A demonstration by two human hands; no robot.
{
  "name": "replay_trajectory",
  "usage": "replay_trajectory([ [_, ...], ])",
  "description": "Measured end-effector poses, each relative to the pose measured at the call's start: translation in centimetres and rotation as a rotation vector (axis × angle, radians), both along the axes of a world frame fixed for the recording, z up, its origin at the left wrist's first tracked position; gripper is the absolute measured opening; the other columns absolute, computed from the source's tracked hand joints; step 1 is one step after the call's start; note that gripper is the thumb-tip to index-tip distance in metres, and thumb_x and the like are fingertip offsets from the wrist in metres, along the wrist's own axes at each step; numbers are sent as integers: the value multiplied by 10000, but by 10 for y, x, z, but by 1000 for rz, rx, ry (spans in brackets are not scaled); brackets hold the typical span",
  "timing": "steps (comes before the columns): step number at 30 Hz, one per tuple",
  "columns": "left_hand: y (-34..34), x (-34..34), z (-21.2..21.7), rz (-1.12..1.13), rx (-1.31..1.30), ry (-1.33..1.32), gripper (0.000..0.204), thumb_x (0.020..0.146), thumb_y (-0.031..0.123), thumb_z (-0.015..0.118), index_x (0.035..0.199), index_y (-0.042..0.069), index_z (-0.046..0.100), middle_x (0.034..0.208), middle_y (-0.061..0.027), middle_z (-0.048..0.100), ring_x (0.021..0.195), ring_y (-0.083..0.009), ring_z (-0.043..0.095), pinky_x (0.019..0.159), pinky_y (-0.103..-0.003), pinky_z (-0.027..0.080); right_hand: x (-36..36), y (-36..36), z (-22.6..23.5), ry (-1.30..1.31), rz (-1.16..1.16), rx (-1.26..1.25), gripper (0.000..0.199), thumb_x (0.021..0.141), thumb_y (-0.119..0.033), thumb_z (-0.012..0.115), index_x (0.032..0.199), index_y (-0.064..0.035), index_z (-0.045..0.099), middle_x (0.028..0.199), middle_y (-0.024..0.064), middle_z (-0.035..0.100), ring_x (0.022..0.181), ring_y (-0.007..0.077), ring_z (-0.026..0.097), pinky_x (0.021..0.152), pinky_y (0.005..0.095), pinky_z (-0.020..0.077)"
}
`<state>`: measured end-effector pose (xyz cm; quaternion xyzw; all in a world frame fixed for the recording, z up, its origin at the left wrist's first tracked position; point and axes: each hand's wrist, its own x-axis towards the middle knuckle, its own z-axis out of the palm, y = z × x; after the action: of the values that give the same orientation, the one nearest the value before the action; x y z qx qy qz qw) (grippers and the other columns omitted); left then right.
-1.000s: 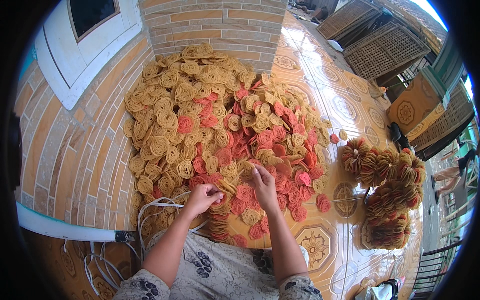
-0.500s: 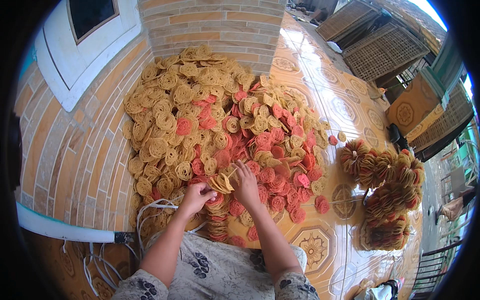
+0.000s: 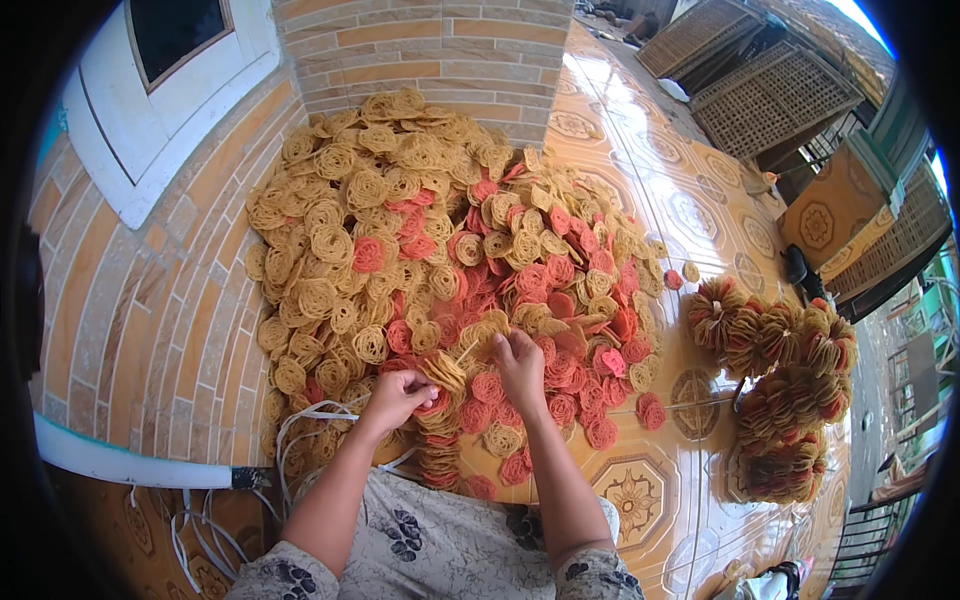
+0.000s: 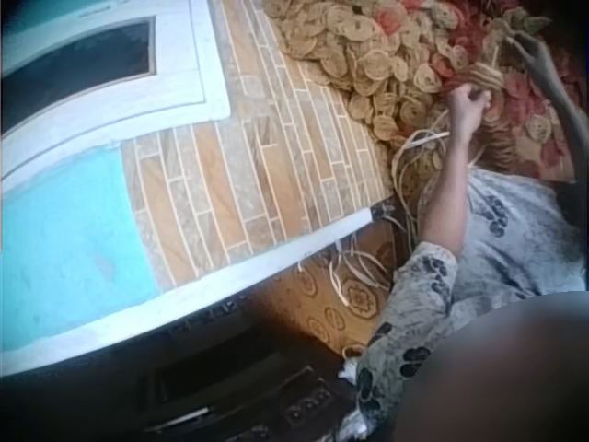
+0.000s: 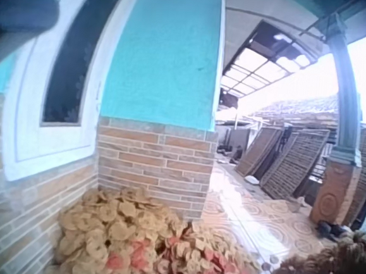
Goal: The person sits on a tiled floor and assembles small coiled decorative items by hand. They pick up individual coils, thread a white string through them, and place the finished units into a growing bundle on the floor.
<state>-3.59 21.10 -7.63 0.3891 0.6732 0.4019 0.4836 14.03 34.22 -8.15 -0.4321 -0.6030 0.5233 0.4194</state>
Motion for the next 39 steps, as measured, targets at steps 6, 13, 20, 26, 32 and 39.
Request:
replay_trajectory([
  [6,0,3,-2,27,37,-37,126,891,76,675,959,-30,675,791,-17,673,700,-60,602,647,-224,485,0,-14,20,-173,38,155,239,994,-173,556,1043,50,628,852,5,636,757,51,521,678,231,446],
  [13,0,3,1,14,71,-16,109,893,58,669,965,-24,676,801,-15,671,704,-59,598,656,-221,483,-4,-11,15,230,69,-117,297,1020,-209,508,1046,57,639,896,6,653,790,54,554,732,236,460],
  [20,-2,1,-4,50,96,-85,125,894,91,677,946,-23,672,800,-34,684,696,-74,621,644,-238,488,3,-16,31,-336,206,571,251,978,-180,555,1142,-14,647,1008,119,684,881,216,643,764,334,501],
  [26,-34,-24,-1,154,161,-150,103,907,80,658,940,-18,651,826,-35,679,720,-75,623,675,-237,487,-44,-9,16,-321,167,422,285,935,-179,607,1192,-59,631,1145,162,623,1078,301,595,954,401,445],
  [32,-36,-37,-4,208,57,-168,114,898,66,665,974,-19,663,844,-30,682,719,-72,621,676,-228,490,-77,2,-16,-298,195,-44,178,931,-160,646,998,-6,587,883,68,657,812,119,612,740,288,491],
  [39,-22,-28,-10,182,82,-193,148,890,75,678,991,-32,662,847,-41,689,717,-80,634,669,-232,499,-49,-1,14,91,281,-153,166,922,-147,669,937,0,594,819,2,631,746,73,560,683,229,453],
])
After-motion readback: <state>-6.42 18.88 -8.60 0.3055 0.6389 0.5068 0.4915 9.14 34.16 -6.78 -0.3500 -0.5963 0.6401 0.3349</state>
